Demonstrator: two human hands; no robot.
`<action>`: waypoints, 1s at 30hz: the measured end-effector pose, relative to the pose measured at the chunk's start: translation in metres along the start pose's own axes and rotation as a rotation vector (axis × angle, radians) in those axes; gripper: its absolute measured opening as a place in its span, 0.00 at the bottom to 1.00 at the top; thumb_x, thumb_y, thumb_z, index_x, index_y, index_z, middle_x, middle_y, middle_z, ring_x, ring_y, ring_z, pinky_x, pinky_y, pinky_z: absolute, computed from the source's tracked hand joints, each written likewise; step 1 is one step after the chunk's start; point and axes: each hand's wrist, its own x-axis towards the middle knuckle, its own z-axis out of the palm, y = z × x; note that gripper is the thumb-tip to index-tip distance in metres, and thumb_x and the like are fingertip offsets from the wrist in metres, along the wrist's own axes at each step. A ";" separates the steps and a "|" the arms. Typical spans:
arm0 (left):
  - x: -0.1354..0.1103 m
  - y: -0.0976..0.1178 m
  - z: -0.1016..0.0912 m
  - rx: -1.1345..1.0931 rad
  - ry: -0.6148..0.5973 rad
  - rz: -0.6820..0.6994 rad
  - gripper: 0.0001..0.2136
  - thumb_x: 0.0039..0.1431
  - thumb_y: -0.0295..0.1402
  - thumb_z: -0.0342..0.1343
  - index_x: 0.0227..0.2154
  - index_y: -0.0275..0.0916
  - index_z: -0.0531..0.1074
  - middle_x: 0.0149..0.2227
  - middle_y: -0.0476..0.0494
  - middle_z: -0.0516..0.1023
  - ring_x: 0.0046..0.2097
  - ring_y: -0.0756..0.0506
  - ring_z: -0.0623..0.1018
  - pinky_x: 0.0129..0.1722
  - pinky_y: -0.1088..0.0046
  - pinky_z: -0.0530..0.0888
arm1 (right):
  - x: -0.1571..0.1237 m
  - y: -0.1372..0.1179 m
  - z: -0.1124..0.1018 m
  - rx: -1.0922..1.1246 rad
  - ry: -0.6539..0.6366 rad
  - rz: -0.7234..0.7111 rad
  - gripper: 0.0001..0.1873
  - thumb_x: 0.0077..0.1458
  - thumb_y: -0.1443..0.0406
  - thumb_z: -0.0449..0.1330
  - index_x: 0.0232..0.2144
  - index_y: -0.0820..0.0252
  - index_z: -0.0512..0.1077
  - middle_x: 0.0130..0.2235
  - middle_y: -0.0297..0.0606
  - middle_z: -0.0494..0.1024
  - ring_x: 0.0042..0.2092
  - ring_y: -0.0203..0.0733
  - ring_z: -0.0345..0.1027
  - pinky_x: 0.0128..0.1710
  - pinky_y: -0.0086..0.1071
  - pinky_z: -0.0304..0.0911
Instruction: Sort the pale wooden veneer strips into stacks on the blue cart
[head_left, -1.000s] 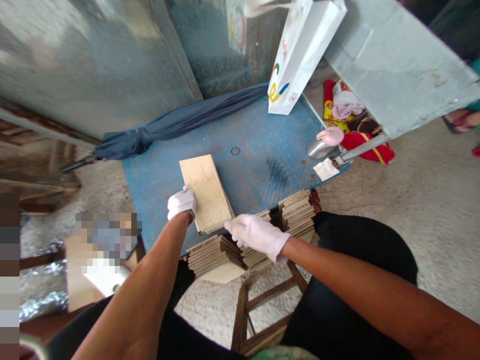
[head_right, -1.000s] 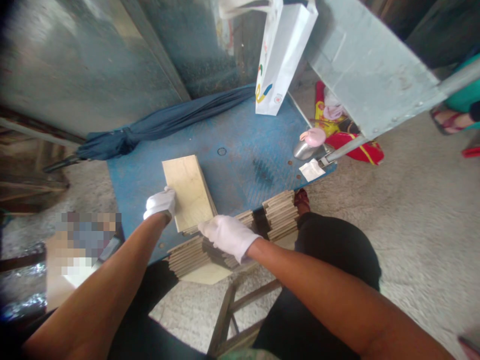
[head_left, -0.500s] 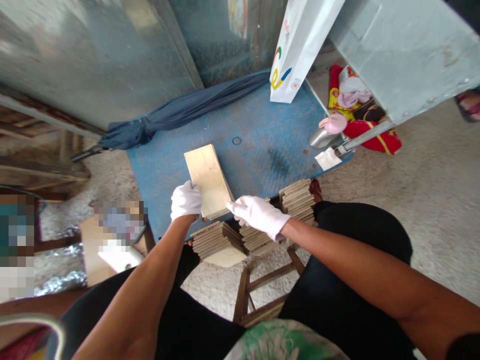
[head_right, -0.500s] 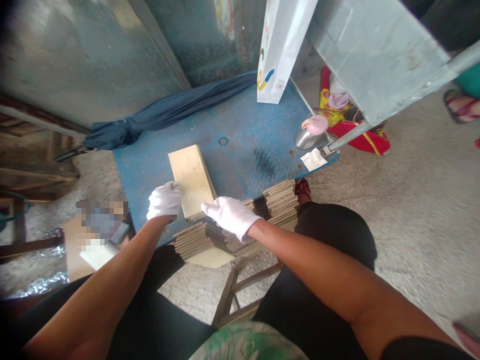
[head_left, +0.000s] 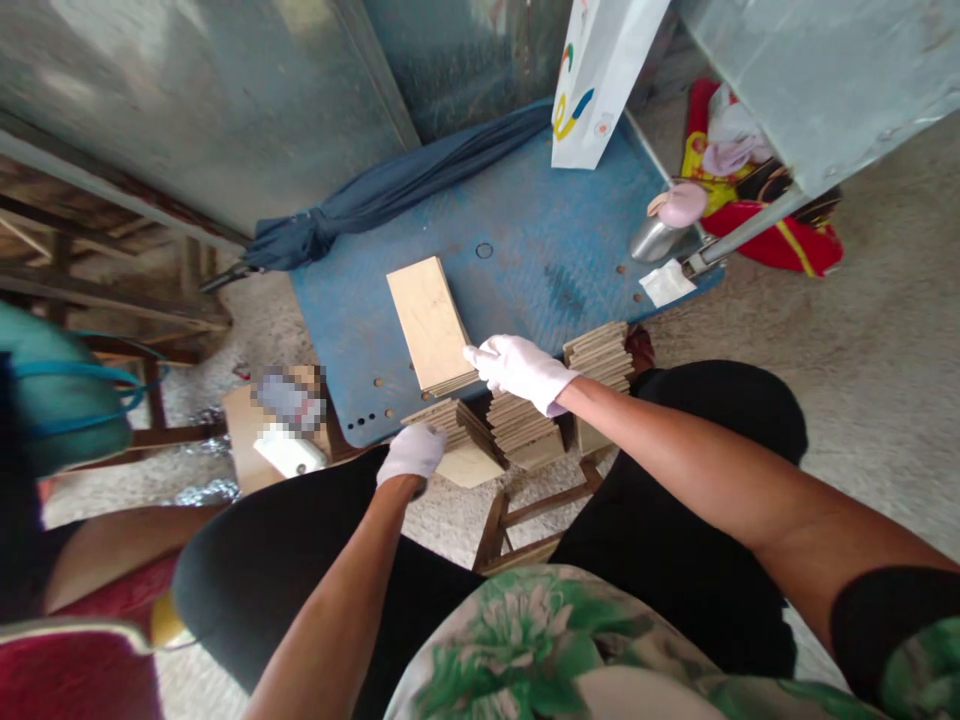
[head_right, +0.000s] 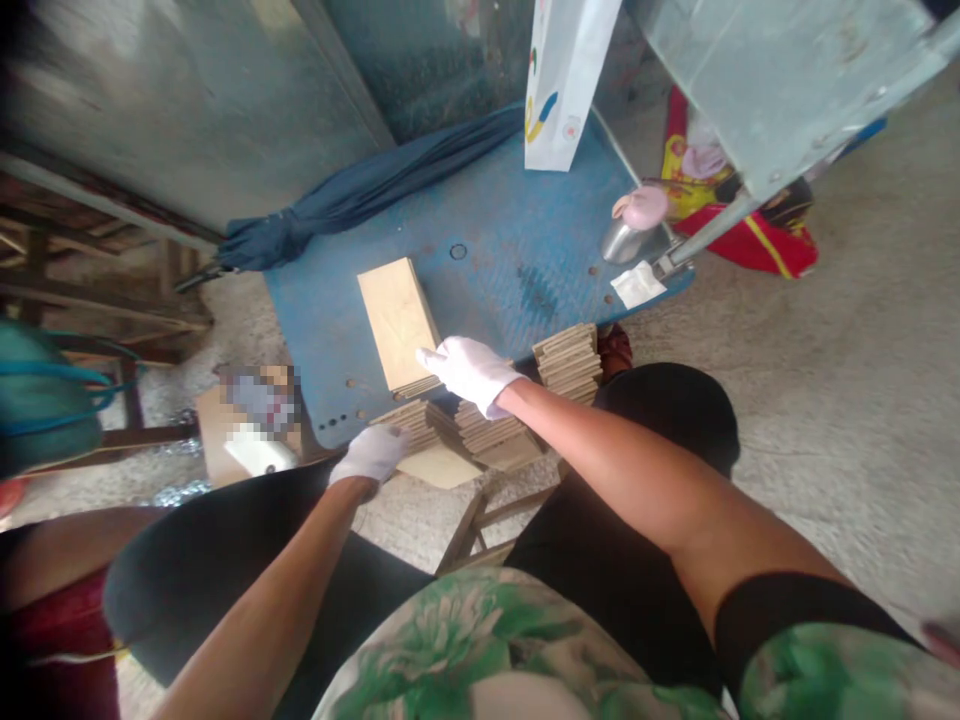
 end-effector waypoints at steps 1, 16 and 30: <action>-0.009 0.003 0.009 0.013 -0.038 0.013 0.16 0.63 0.40 0.48 0.35 0.40 0.79 0.41 0.37 0.83 0.45 0.42 0.81 0.42 0.73 0.73 | -0.001 -0.001 -0.002 -0.029 0.009 -0.007 0.28 0.60 0.42 0.52 0.24 0.58 0.67 0.22 0.33 0.73 0.22 0.33 0.60 0.25 0.30 0.50; -0.042 0.014 0.070 0.226 0.019 0.088 0.23 0.61 0.32 0.50 0.59 0.34 0.59 0.54 0.30 0.71 0.57 0.38 0.70 0.51 0.65 0.68 | -0.008 -0.002 -0.012 -0.138 0.052 -0.060 0.26 0.62 0.47 0.51 0.22 0.58 0.63 0.20 0.31 0.69 0.22 0.32 0.55 0.26 0.31 0.47; -0.035 0.006 0.088 0.192 0.019 0.136 0.29 0.62 0.33 0.48 0.64 0.24 0.55 0.56 0.25 0.72 0.61 0.34 0.66 0.55 0.63 0.67 | -0.008 -0.002 -0.011 -0.169 0.002 -0.039 0.26 0.63 0.46 0.52 0.22 0.59 0.66 0.20 0.32 0.70 0.23 0.32 0.56 0.28 0.30 0.48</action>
